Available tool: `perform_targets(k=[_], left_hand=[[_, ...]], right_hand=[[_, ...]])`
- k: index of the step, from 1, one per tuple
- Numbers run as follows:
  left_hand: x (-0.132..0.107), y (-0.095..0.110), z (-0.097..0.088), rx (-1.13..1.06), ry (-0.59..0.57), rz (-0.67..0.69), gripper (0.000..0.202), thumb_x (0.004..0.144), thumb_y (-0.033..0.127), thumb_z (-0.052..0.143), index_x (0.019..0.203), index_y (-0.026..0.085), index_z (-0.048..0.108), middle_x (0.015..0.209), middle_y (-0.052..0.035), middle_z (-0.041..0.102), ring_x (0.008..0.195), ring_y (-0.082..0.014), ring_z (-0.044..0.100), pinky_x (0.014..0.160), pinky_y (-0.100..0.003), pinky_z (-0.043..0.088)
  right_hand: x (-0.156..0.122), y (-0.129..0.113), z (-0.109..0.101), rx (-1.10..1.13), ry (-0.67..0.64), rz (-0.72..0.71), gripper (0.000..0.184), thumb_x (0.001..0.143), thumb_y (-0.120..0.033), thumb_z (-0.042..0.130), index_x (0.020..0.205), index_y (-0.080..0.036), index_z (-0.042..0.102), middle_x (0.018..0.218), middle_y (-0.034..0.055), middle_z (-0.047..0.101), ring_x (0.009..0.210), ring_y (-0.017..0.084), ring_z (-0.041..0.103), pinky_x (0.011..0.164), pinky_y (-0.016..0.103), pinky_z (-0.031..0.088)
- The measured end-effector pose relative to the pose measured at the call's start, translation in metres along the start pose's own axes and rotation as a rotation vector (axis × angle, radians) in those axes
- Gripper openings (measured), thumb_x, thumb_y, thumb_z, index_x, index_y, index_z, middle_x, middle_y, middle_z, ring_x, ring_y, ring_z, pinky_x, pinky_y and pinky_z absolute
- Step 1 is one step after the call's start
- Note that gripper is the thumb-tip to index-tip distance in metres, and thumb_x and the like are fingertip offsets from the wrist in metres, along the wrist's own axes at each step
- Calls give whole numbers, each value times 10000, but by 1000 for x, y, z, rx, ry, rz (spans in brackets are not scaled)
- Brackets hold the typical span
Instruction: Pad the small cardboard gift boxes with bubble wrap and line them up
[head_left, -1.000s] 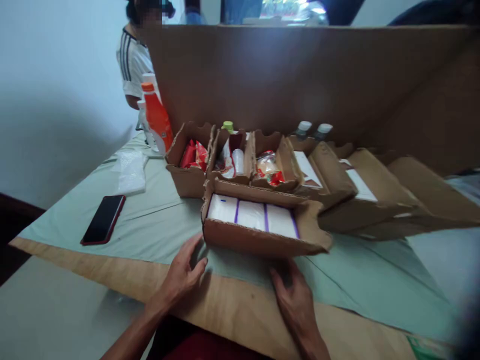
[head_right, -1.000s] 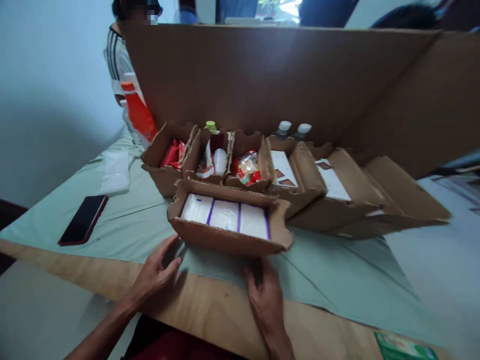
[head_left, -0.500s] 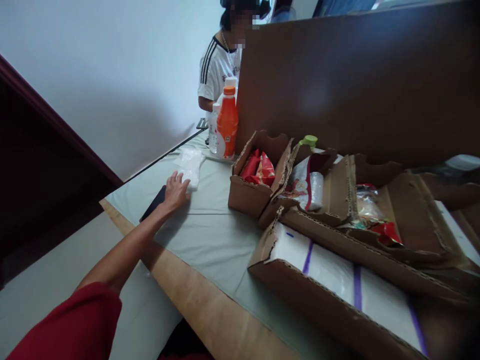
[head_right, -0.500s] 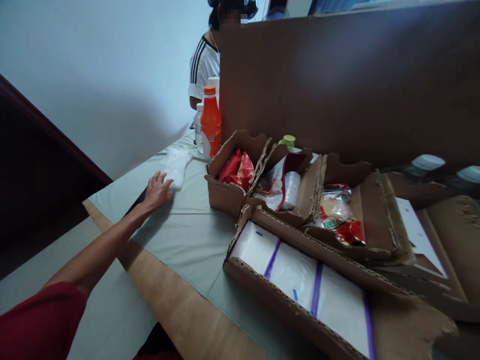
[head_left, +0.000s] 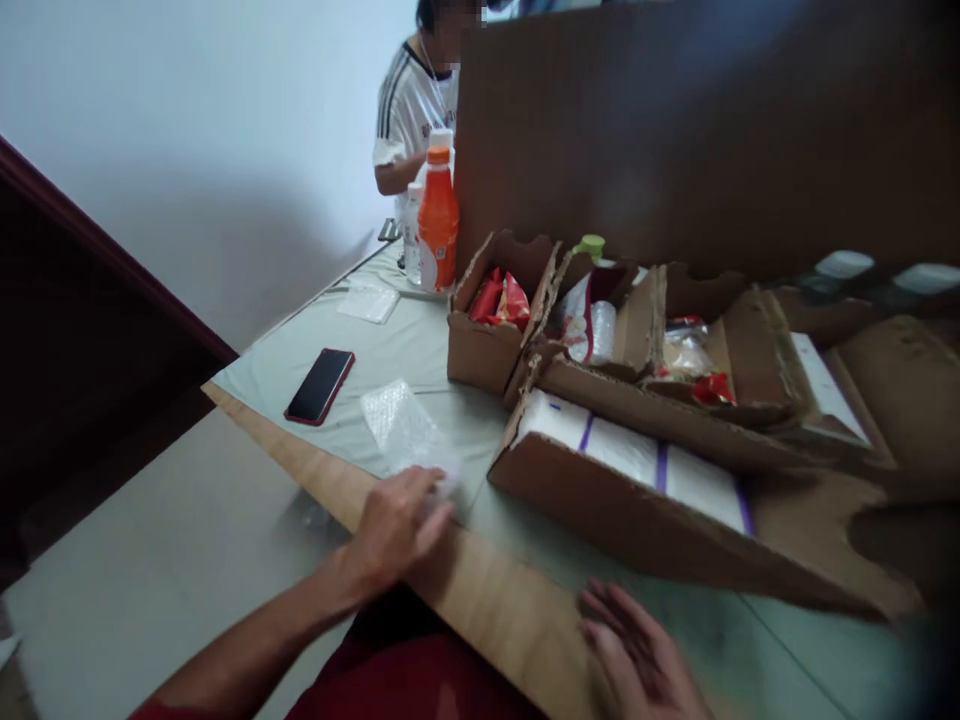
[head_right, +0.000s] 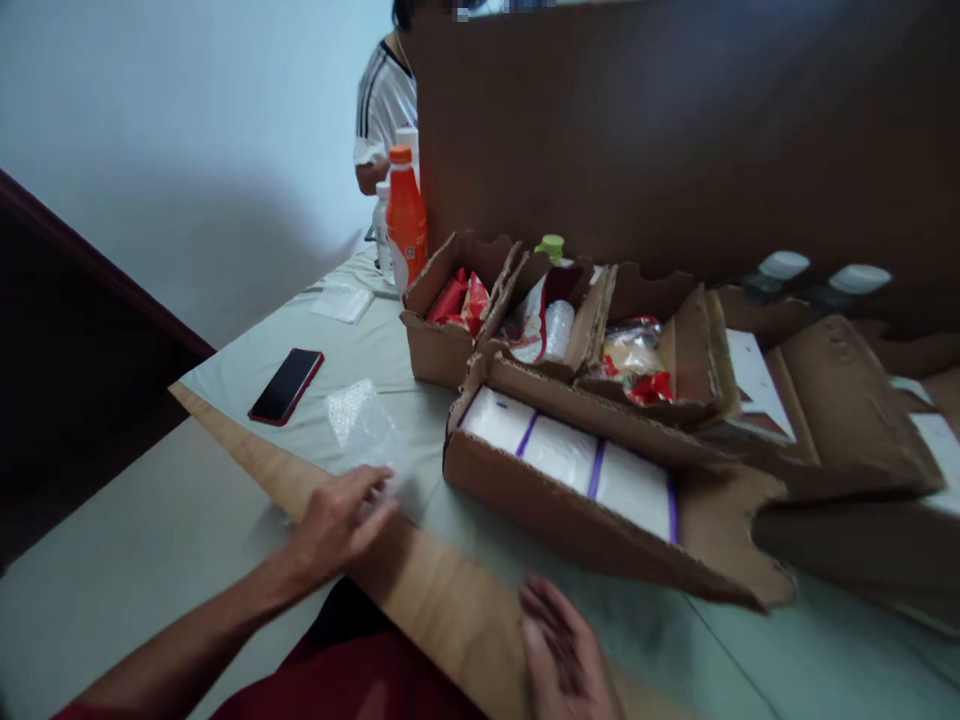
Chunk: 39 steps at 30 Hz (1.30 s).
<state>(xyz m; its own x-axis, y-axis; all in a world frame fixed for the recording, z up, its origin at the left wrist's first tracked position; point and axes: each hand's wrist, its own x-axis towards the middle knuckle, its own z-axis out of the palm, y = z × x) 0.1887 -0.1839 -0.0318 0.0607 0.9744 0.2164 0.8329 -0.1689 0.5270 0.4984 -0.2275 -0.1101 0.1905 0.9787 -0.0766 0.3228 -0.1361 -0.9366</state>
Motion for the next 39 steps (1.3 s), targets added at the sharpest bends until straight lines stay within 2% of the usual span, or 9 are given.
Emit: perform_targets(k=[3, 5, 10, 14, 19, 22, 28, 33, 39], left_hand=[[-39, 40, 19, -382, -239, 140, 517, 881, 326, 696, 1371, 201, 587, 1239, -120, 727, 1109, -260, 702, 961, -369, 578], [-52, 41, 16, -462, -272, 197, 417, 915, 301, 662, 1322, 210, 634, 1309, -115, 705, 1186, -251, 678, 1021, -367, 557], [-25, -37, -18, -96, 46, -10, 295, 958, 273, 552, 1201, 185, 694, 1261, -140, 697, 1210, -283, 637, 1080, -460, 507], [19, -92, -27, 188, 72, -167, 395, 846, 292, 657, 1218, 158, 675, 1346, -189, 633, 1287, -368, 548, 1126, -545, 439], [40, -96, -9, 169, 83, -193, 190, 799, 253, 680, 969, 172, 706, 1315, -202, 642, 1345, -430, 484, 1116, -611, 402], [34, -89, -3, 121, 124, -193, 39, 790, 212, 620, 776, 196, 652, 1316, -191, 646, 1354, -418, 480, 1117, -595, 397], [-7, -65, -17, -87, 120, -278, 148, 836, 350, 554, 795, 215, 598, 744, -11, 665, 729, -194, 653, 712, -302, 541], [-33, -17, -1, -430, 107, -320, 440, 872, 417, 611, 1238, 173, 601, 848, -12, 669, 752, -159, 659, 673, -250, 520], [-34, -12, 31, -112, -25, -194, 566, 867, 389, 620, 1391, 184, 556, 817, -8, 652, 700, -190, 624, 698, -325, 526]], right_hand=[[-13, -27, 29, 153, -70, -11, 536, 909, -530, 672, 1322, -197, 604, 1301, 187, 708, 1116, 300, 729, 853, 407, 636], [-19, -32, 32, 111, -25, -38, 529, 931, -513, 647, 1351, -198, 584, 1341, 188, 682, 1148, 280, 711, 874, 401, 622], [-26, -46, 22, -261, 46, -367, 328, 966, -370, 612, 1245, -208, 672, 1281, 131, 708, 1146, 268, 684, 966, 446, 567], [-15, -74, 50, -425, -77, -700, 221, 1000, -282, 567, 1172, -228, 695, 1193, 103, 742, 1093, 265, 683, 955, 442, 533], [4, -83, 106, -724, -183, -708, 446, 935, -414, 678, 1278, -131, 640, 1275, 212, 692, 1080, 377, 651, 898, 534, 515], [12, -75, 116, -642, -148, -657, 218, 968, -294, 623, 1129, -171, 705, 1200, 181, 728, 1042, 348, 672, 893, 515, 526], [-15, -56, 47, -324, 36, -494, 256, 1021, -315, 506, 976, -228, 742, 1045, 75, 781, 967, 234, 730, 873, 372, 571], [-45, -22, -30, -68, 420, -72, 276, 905, -432, 644, 926, -176, 743, 860, 72, 762, 797, 233, 714, 722, 328, 565], [-54, 12, -85, -185, 736, 10, 400, 843, -436, 665, 1077, -118, 732, 1066, 147, 761, 964, 280, 712, 885, 443, 562]])
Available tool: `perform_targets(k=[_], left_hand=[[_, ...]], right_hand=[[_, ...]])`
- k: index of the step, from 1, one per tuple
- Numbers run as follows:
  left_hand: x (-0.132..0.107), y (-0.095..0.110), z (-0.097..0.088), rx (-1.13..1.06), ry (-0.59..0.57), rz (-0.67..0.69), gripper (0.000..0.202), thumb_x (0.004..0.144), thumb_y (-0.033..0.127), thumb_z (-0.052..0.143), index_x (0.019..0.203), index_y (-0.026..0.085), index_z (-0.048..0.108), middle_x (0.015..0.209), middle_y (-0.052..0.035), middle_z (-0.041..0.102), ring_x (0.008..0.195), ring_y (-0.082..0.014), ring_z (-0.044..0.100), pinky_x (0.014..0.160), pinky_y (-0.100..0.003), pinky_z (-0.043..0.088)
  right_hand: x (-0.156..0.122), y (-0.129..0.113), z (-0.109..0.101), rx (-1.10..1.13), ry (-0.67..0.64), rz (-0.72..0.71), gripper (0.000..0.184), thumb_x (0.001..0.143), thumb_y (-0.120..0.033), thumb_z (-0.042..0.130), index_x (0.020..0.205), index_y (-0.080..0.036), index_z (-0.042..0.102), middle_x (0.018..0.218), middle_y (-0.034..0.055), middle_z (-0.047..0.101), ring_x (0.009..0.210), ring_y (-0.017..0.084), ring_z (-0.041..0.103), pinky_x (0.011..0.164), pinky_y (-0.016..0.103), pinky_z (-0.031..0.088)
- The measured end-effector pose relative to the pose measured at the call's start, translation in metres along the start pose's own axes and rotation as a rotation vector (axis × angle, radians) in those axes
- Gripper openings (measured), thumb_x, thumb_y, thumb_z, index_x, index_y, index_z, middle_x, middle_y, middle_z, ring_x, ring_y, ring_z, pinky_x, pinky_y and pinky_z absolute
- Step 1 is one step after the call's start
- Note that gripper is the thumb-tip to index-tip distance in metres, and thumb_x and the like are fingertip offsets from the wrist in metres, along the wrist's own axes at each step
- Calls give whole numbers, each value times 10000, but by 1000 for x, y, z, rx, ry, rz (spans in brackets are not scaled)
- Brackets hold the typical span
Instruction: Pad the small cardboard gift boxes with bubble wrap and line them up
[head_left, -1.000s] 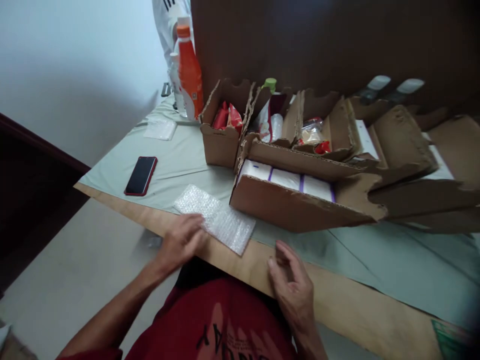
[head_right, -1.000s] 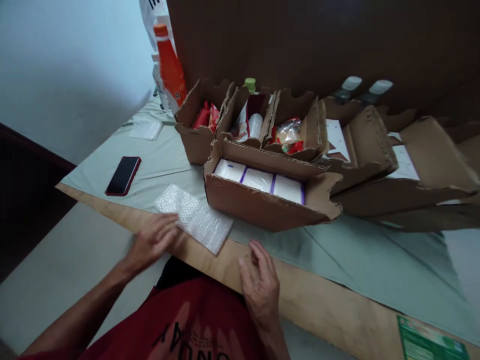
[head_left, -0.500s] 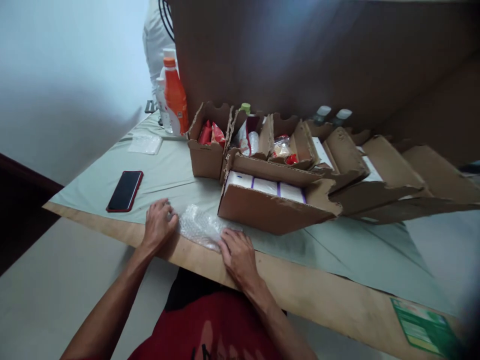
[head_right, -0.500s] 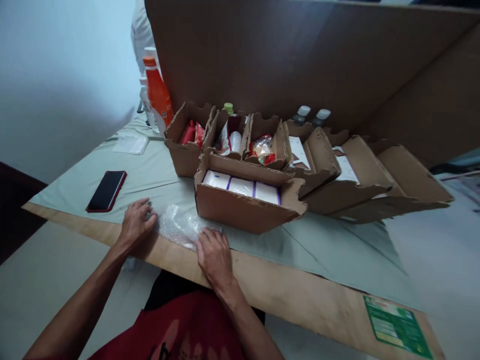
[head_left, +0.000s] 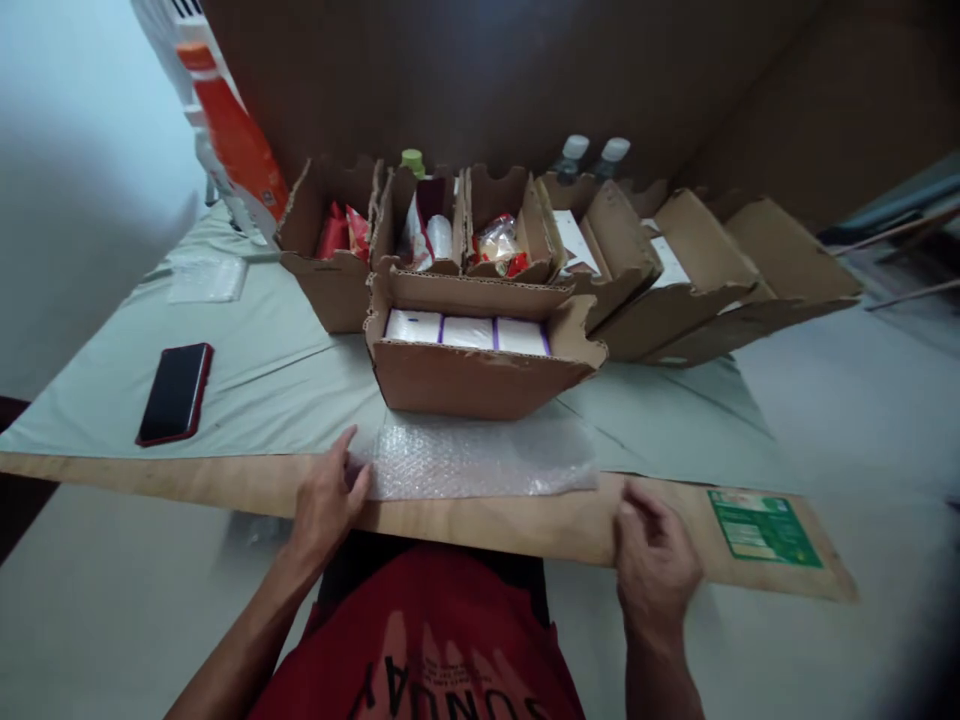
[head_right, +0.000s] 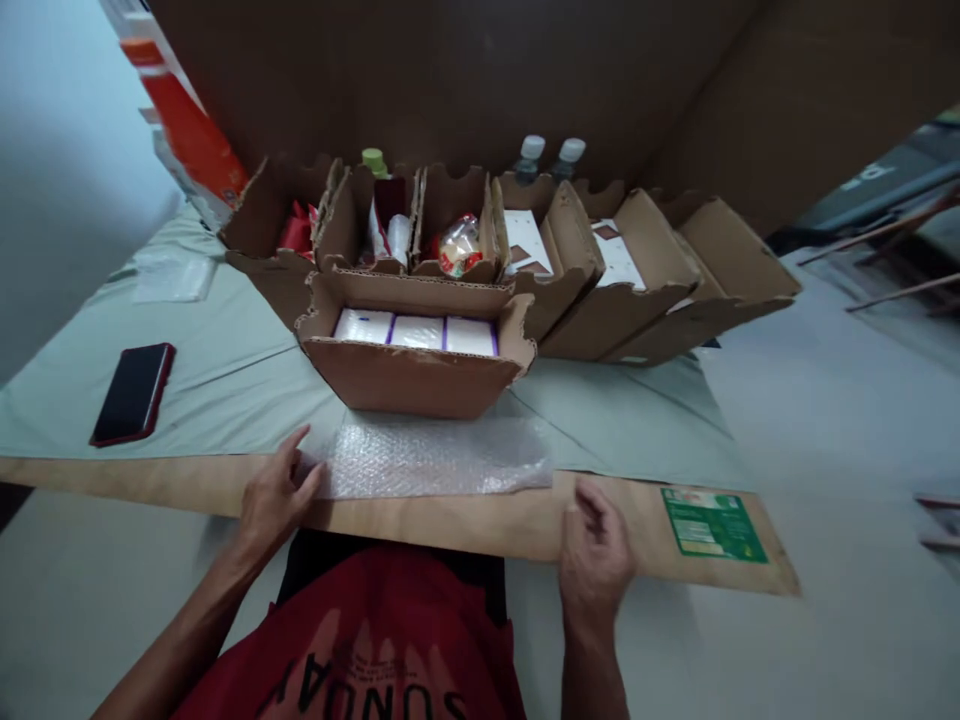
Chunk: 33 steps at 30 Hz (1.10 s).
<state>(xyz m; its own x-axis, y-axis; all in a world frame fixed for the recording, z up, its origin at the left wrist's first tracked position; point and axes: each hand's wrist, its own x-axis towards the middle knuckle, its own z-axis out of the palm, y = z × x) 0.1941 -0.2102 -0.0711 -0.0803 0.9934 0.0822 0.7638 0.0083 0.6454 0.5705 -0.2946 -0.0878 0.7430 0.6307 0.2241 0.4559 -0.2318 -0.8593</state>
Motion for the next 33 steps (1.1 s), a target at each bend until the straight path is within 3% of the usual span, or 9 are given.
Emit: perform_targets(k=[3, 5, 10, 13, 16, 19, 22, 28, 33], left_hand=[[-1, -4, -15, 90, 155, 112, 613, 899, 437, 650, 1431, 162, 519, 997, -85, 673, 882, -255, 643, 793, -390, 551], [-1, 4, -23, 95, 227, 222, 526, 946, 397, 624, 1412, 172, 535, 1054, -102, 664, 964, -268, 640, 844, -402, 553], [6, 31, 0, 130, -4, 492, 272, 1001, 217, 506, 1223, 198, 663, 1028, -89, 669, 941, -241, 649, 853, -365, 536], [14, 25, 21, 266, -158, 499, 255, 989, 202, 487, 1123, 182, 703, 902, -87, 665, 841, -255, 631, 751, -367, 517], [18, 12, 27, 292, -202, 480, 249, 985, 206, 491, 1109, 176, 704, 907, -91, 671, 855, -260, 625, 762, -373, 506], [20, 8, 25, 308, -209, 490, 241, 974, 204, 496, 1088, 190, 708, 899, -87, 666, 859, -258, 616, 766, -369, 497], [20, 10, 25, 333, -216, 489, 228, 953, 200, 515, 1067, 201, 713, 857, -74, 647, 840, -254, 609, 747, -359, 489], [19, 12, 22, 364, -240, 460, 260, 925, 164, 514, 1097, 203, 706, 901, -73, 656, 878, -254, 621, 773, -359, 506], [10, 44, 20, 176, -193, 539, 271, 955, 201, 516, 1172, 173, 677, 1022, -106, 669, 943, -257, 638, 844, -393, 539]], right_hand=[[1, -7, -16, -65, 137, -168, 344, 918, -361, 638, 1131, -104, 722, 1185, 194, 734, 1113, 317, 692, 997, 514, 524], [-6, -26, -9, -82, 59, -318, 261, 958, -295, 603, 1122, -132, 724, 1174, 171, 737, 1126, 303, 689, 1012, 508, 522], [-47, -95, 84, -151, -633, -822, 312, 992, -159, 511, 1221, -251, 701, 1310, 92, 703, 1210, 264, 636, 1018, 467, 516], [-57, -100, 124, -244, -873, -998, 293, 971, -207, 591, 1247, -225, 687, 1410, 99, 648, 1294, 281, 575, 1038, 454, 492], [-34, -57, 101, -382, -775, -901, 331, 1000, -272, 555, 1306, -204, 657, 1424, 119, 635, 1324, 298, 547, 1058, 475, 458], [8, -4, 40, -584, -445, -640, 387, 1037, -319, 422, 1288, -157, 669, 1392, 179, 641, 1284, 344, 565, 1023, 533, 443], [34, 19, -1, -672, -200, -460, 419, 1023, -407, 431, 1199, -141, 703, 1253, 184, 707, 1191, 347, 606, 1021, 528, 424], [23, -6, 25, -613, -269, -346, 327, 926, -434, 532, 974, -162, 708, 1230, 178, 712, 1105, 351, 618, 935, 490, 443], [21, -9, 21, -144, -259, -133, 284, 831, -497, 614, 763, -221, 613, 908, 90, 741, 853, 255, 671, 795, 390, 515]])
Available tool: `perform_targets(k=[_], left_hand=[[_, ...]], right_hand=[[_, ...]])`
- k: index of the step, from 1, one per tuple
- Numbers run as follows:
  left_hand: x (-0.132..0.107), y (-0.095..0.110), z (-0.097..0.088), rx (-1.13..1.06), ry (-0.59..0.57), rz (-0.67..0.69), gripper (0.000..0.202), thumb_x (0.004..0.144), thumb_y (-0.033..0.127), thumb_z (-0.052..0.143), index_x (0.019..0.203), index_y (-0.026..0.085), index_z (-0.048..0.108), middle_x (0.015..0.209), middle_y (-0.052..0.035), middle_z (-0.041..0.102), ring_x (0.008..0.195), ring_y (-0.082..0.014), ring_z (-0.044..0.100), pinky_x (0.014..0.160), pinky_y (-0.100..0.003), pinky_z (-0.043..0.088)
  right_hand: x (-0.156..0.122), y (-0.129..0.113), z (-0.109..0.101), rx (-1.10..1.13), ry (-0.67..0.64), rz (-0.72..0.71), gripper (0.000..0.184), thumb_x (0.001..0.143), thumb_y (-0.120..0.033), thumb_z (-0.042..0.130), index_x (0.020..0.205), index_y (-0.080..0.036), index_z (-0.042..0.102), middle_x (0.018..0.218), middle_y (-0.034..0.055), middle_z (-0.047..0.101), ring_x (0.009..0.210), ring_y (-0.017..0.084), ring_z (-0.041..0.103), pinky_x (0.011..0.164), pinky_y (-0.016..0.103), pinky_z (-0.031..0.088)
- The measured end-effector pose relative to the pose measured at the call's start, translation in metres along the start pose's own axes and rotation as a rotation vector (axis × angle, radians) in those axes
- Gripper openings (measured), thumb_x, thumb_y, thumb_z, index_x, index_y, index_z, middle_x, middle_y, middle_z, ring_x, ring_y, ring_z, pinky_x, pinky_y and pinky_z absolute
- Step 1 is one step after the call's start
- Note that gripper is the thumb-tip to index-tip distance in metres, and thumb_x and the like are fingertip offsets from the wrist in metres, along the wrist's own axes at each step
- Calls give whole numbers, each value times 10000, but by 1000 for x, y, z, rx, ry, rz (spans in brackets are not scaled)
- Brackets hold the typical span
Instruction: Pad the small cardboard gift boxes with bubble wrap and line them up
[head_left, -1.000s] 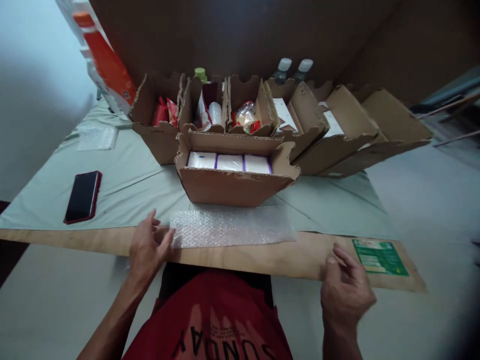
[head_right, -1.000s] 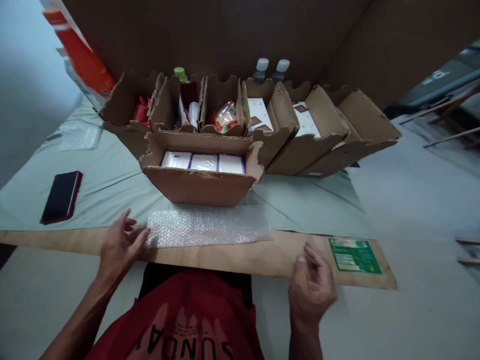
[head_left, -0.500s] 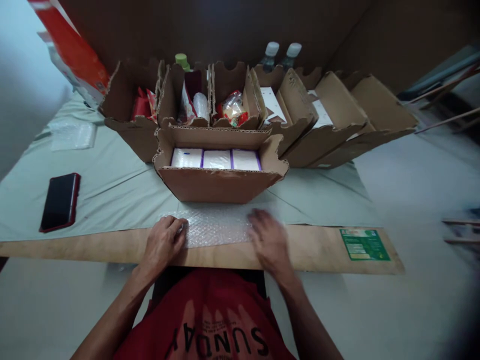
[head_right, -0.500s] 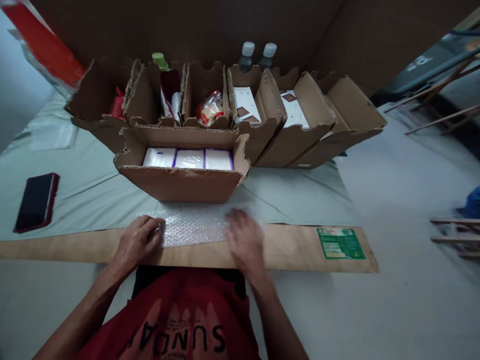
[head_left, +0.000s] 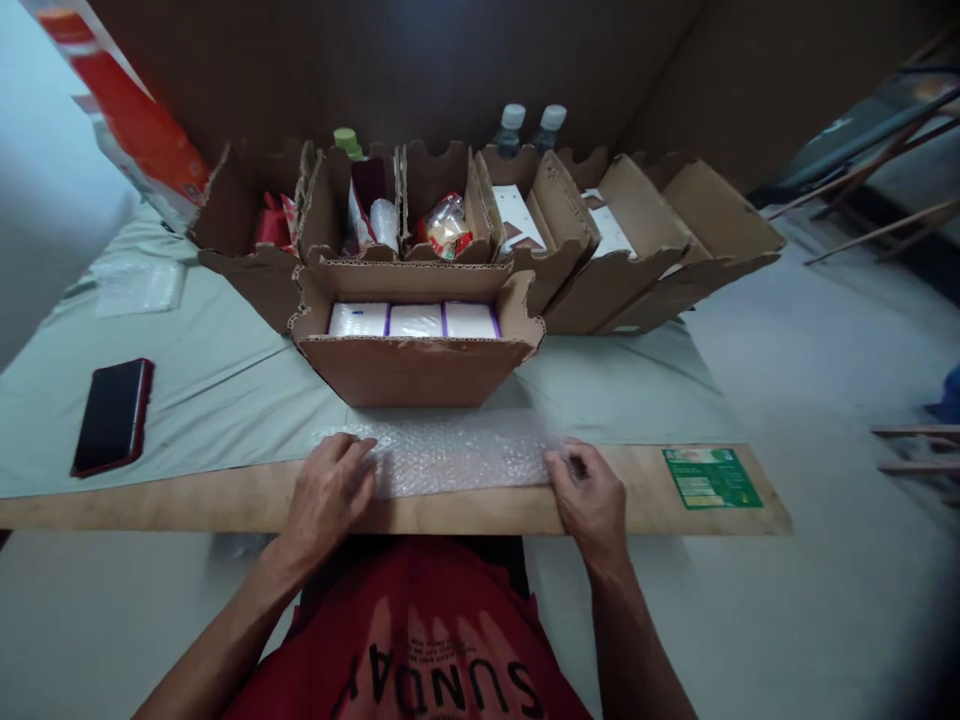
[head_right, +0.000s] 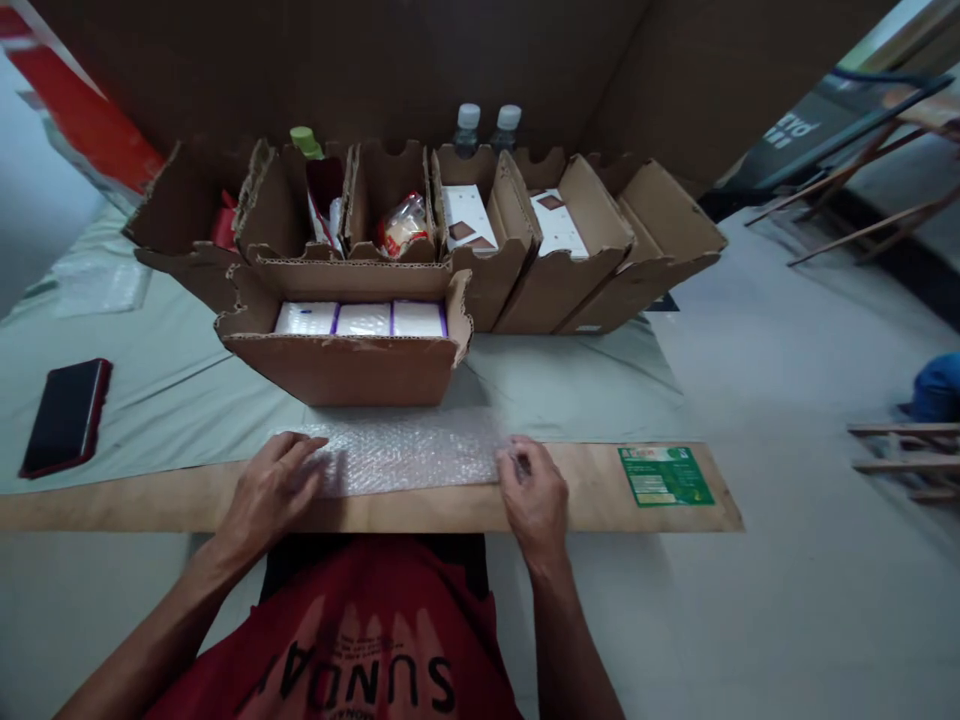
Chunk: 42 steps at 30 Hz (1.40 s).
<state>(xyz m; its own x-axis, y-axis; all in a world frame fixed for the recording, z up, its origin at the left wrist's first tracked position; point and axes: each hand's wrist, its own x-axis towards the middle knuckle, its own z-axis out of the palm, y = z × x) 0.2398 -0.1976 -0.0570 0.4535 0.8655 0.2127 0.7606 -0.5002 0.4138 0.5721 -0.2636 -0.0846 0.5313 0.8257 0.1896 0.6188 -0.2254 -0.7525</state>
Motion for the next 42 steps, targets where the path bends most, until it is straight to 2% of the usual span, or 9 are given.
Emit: perform_targets(k=[4, 8, 13, 15, 18, 27, 32, 37, 42], left_hand=[[18, 45, 9, -250, -97, 171, 265, 944, 190, 526, 1153, 179, 689, 1075, -115, 687, 993, -258, 640, 894, -416, 540], [22, 63, 9, -657, -206, -23, 343, 904, 295, 614, 1218, 168, 669, 1065, -103, 699, 922, -224, 642, 839, -380, 548], [9, 48, 0, -1030, -289, -379, 730, 863, 419, 649, 1495, 124, 433, 1039, -76, 681, 783, -160, 611, 669, -276, 509], [8, 39, 3, -944, -196, -444, 649, 889, 360, 595, 1474, 114, 459, 844, -6, 632, 689, -137, 557, 632, -255, 460], [11, 27, 12, -710, -114, -442, 560, 902, 267, 540, 1443, 129, 499, 725, 37, 580, 625, -132, 523, 622, -252, 423], [9, 13, 15, -53, -180, -313, 590, 908, 140, 572, 1483, 160, 443, 947, -67, 728, 850, -241, 695, 735, -326, 529], [5, 28, 3, 3, 49, -66, 412, 991, 189, 496, 1402, 179, 520, 1028, -109, 678, 944, -257, 655, 843, -380, 551], [28, 35, 11, 16, -357, -182, 382, 953, 196, 561, 1333, 175, 595, 1036, -118, 730, 922, -270, 713, 800, -369, 571], [37, 27, 19, 24, -417, -214, 396, 925, 214, 598, 1318, 164, 613, 1064, -134, 756, 929, -287, 735, 772, -364, 573]], right_hand=[[-5, -2, -35, 114, 40, 80, 330, 799, -533, 676, 834, -209, 618, 708, 19, 676, 632, 189, 641, 585, 301, 515], [-24, -39, -45, 107, 104, 53, 307, 804, -470, 731, 936, -197, 685, 835, 55, 749, 721, 205, 702, 651, 317, 564], [-48, -105, -6, 103, -385, -365, 267, 926, -366, 662, 1141, -213, 703, 989, 63, 782, 828, 206, 725, 741, 332, 588], [-48, -115, 4, 126, -472, -483, 275, 952, -350, 650, 1189, -214, 683, 1031, 63, 781, 875, 212, 723, 801, 358, 586], [-40, -107, 9, 54, -381, -550, 215, 1000, -290, 601, 1192, -219, 667, 1043, 65, 771, 898, 211, 718, 820, 368, 566], [-35, -65, 53, -302, -370, -717, 235, 1013, -274, 540, 1114, -156, 715, 1110, 136, 737, 968, 296, 697, 809, 434, 547], [-31, -77, 46, -160, -399, -635, 240, 1010, -283, 534, 1115, -187, 727, 1095, 121, 749, 972, 284, 692, 851, 443, 538], [-11, -87, 61, 318, -610, -36, 288, 937, -390, 583, 1094, -185, 709, 928, 100, 762, 734, 191, 684, 670, 326, 559], [11, -72, 56, 449, -692, 183, 427, 892, -533, 612, 1053, -145, 689, 857, 93, 764, 528, 134, 604, 516, 281, 515]])
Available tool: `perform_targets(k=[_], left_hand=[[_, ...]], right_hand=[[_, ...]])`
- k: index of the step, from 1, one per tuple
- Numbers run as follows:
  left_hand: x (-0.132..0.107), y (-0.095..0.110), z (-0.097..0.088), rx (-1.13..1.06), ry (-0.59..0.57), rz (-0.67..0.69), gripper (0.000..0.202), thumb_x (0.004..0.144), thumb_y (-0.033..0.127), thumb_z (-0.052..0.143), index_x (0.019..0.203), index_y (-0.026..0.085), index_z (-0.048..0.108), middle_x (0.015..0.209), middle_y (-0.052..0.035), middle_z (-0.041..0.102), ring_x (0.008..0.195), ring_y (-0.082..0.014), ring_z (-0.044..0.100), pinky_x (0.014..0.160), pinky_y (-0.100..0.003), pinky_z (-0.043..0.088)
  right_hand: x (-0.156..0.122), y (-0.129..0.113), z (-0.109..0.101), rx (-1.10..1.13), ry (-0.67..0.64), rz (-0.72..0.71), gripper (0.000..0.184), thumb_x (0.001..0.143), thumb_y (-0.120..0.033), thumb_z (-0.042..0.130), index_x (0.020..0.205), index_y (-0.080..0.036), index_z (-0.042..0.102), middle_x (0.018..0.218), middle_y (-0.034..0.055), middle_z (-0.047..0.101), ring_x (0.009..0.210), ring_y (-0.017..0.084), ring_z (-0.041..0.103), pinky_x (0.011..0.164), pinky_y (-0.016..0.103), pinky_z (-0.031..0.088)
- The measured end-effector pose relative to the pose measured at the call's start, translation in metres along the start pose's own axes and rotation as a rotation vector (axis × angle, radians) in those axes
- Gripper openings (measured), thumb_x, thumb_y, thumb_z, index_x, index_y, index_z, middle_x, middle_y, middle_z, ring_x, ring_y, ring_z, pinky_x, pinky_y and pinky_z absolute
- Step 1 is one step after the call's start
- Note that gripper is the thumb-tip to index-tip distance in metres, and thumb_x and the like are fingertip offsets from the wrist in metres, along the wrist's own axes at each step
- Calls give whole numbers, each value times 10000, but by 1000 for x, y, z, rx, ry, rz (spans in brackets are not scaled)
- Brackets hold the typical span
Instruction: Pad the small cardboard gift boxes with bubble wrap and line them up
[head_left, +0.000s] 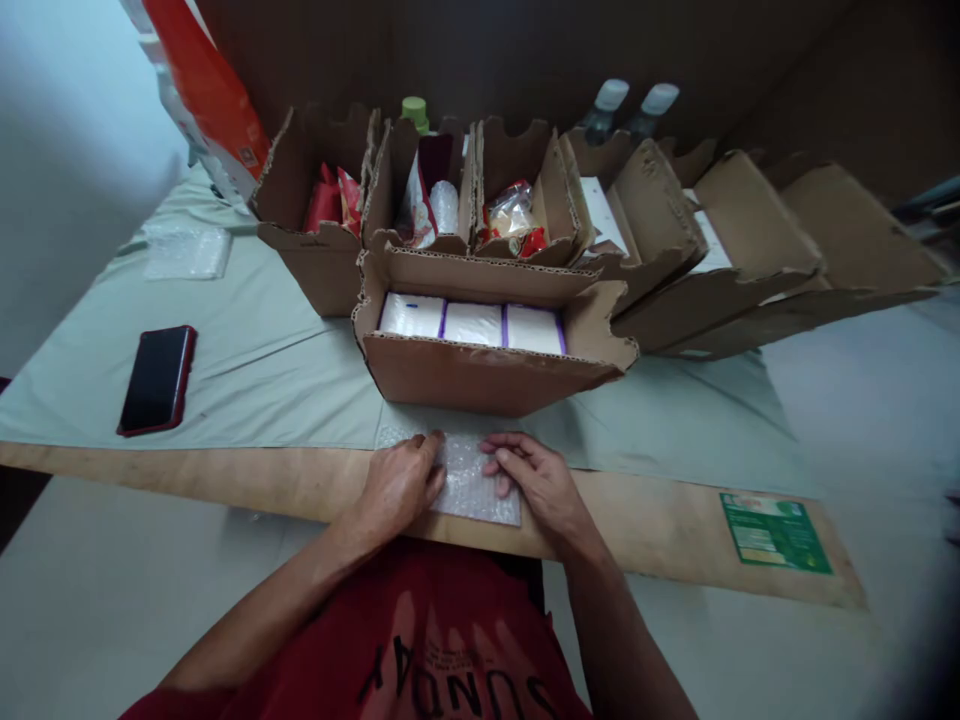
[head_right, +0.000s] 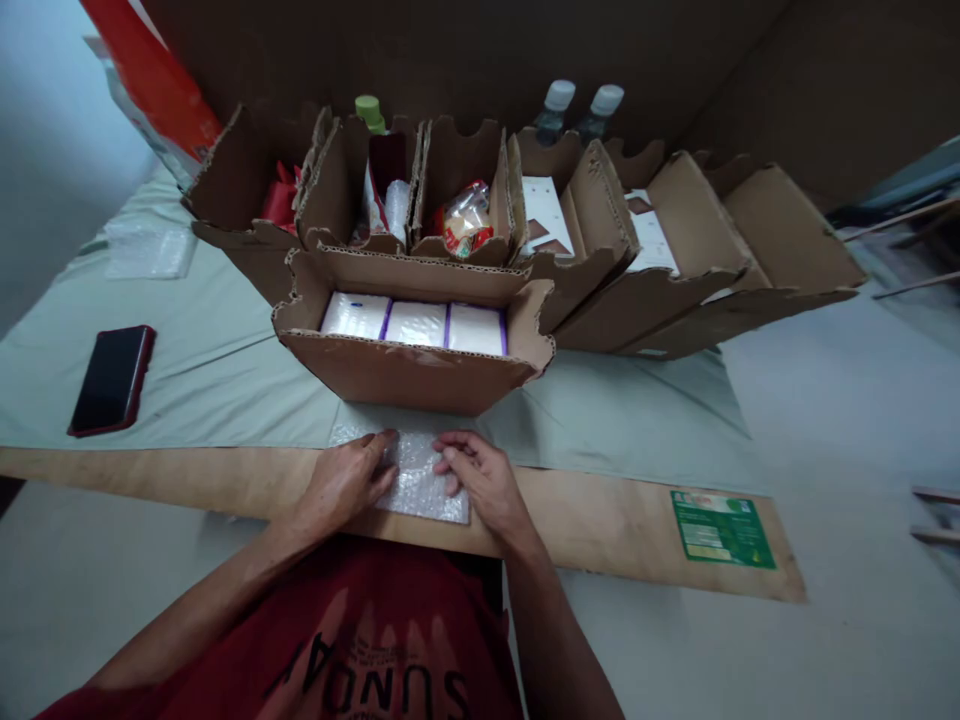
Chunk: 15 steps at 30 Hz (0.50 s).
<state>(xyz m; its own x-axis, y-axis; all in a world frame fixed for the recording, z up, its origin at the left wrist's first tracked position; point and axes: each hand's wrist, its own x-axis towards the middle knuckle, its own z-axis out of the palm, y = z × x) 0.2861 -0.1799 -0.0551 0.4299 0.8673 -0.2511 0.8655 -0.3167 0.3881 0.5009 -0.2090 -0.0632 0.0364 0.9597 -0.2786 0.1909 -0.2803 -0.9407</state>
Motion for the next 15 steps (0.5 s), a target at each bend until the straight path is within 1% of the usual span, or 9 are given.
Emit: perform_targets(k=[2, 3, 5, 7, 8, 9, 11, 13, 15], left_hand=[[-6, -6, -2, -25, 12, 23, 415, 932, 233, 603, 1343, 178, 598, 1051, -109, 757, 911, -259, 732, 780, -342, 570], [-11, -11, -4, -49, 55, 30, 412, 941, 249, 598, 1349, 186, 592, 1019, -90, 754, 884, -239, 727, 779, -328, 566], [-23, -22, -7, -96, 207, 19, 373, 969, 281, 566, 1330, 195, 599, 929, -55, 730, 823, -208, 706, 771, -309, 557], [-33, -35, -10, -100, 354, -39, 321, 980, 294, 547, 1270, 186, 630, 877, -47, 695, 792, -208, 686, 760, -319, 552], [-38, -40, -10, -80, 383, -75, 308, 975, 296, 553, 1245, 180, 643, 884, -54, 684, 803, -219, 682, 760, -333, 553], [-42, -45, -9, -59, 386, -104, 307, 965, 302, 569, 1232, 174, 649, 911, -66, 679, 833, -237, 680, 769, -351, 557], [-48, -53, -5, -47, 370, -131, 338, 946, 307, 594, 1247, 161, 643, 985, -95, 672, 916, -273, 673, 809, -392, 565], [-53, -56, -1, -98, 392, -116, 396, 934, 308, 604, 1297, 150, 610, 1078, -123, 665, 1015, -295, 653, 889, -430, 559], [-57, -58, 3, -187, 449, -86, 477, 915, 316, 622, 1360, 154, 560, 1193, -143, 649, 1115, -305, 622, 980, -463, 530]], right_hand=[[-10, 2, -17, -41, 110, -10, 424, 869, -543, 644, 1025, -153, 700, 882, 96, 765, 612, 156, 647, 560, 288, 527], [-17, 3, -24, -117, 177, -21, 409, 863, -544, 647, 998, -163, 709, 851, 85, 760, 627, 166, 651, 566, 292, 520], [-28, 8, -32, -354, 266, -45, 382, 857, -562, 635, 918, -194, 720, 755, 54, 731, 619, 187, 643, 569, 309, 498], [-32, 14, -29, -586, 304, -83, 385, 843, -593, 630, 836, -216, 709, 730, 48, 711, 649, 216, 645, 599, 336, 488], [-32, 17, -24, -669, 325, -114, 394, 841, -606, 624, 808, -219, 695, 751, 57, 710, 692, 235, 653, 633, 354, 494], [-30, 19, -17, -718, 351, -151, 400, 845, -611, 612, 790, -220, 677, 779, 68, 709, 738, 252, 658, 670, 372, 501], [-25, 22, -4, -724, 384, -229, 383, 868, -588, 583, 762, -223, 635, 816, 80, 704, 800, 262, 658, 732, 389, 513], [-24, 22, 5, -630, 376, -290, 331, 887, -531, 575, 754, -229, 600, 842, 73, 711, 817, 244, 664, 755, 370, 523], [-27, 18, 9, -490, 343, -305, 273, 884, -476, 606, 771, -228, 590, 812, 46, 715, 731, 202, 662, 690, 319, 529]])
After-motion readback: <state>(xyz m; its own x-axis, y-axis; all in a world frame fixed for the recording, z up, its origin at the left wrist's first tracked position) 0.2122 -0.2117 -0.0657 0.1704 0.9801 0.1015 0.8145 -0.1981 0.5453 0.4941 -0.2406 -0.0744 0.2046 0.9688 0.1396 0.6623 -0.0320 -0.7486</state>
